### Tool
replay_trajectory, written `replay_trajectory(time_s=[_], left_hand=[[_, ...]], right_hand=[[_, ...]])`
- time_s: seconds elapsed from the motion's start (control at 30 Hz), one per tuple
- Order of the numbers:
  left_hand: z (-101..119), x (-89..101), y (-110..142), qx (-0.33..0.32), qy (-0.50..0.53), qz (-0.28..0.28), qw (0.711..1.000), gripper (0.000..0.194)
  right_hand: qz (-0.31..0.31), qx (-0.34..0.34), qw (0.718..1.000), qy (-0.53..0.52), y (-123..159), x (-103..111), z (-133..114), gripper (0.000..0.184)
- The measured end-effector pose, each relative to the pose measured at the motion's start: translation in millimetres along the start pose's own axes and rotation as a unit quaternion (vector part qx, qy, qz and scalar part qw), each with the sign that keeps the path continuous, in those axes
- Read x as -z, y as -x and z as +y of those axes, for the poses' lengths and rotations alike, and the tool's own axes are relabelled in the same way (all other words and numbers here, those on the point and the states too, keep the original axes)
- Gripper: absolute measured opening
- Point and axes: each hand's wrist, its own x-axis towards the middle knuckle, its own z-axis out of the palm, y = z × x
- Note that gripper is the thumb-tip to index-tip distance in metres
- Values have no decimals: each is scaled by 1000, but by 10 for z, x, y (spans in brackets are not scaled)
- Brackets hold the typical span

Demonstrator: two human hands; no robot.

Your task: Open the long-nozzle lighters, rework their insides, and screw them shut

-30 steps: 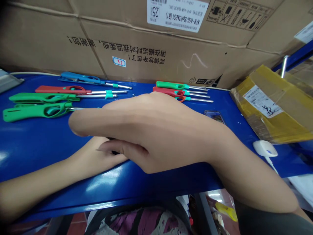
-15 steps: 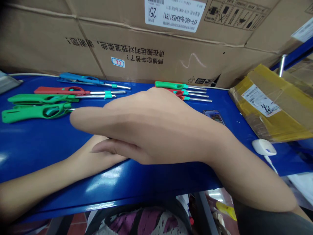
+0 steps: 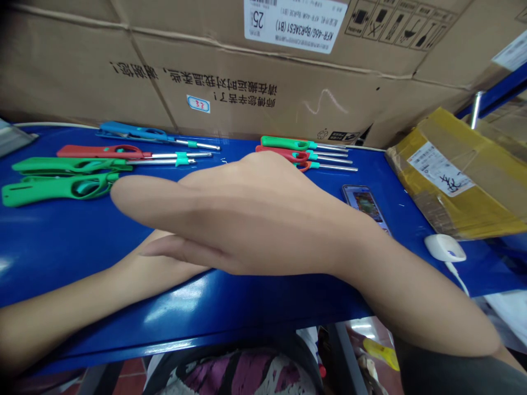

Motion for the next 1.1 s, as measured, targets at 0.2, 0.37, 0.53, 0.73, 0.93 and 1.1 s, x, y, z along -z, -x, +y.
replay_trajectory(time_s=[0.2, 0.37, 0.53, 0.73, 0.93, 1.1], left_hand=[[-28, -10, 5, -4, -7, 2, 1000, 15], [-112, -62, 20, -19, -11, 6, 1000, 11], [-130, -83, 34, -26, 10, 20, 999, 12], [-70, -56, 41, -10, 0, 26, 1000, 14], [-104, -59, 43, -28, 13, 27, 999, 17], [-133, -81, 32, -10, 9, 16, 1000, 19]], right_hand=[[5, -12, 1000, 17, 0, 4, -7, 23], [19, -16, 999, 21, 1, 0, -34, 21], [38, -56, 997, 46, -34, -46, -73, 35], [41, -105, 992, 61, -34, -18, -77, 39], [-15, -87, 995, -39, 58, 118, -39, 18], [24, -62, 997, 32, 43, 92, -36, 38]])
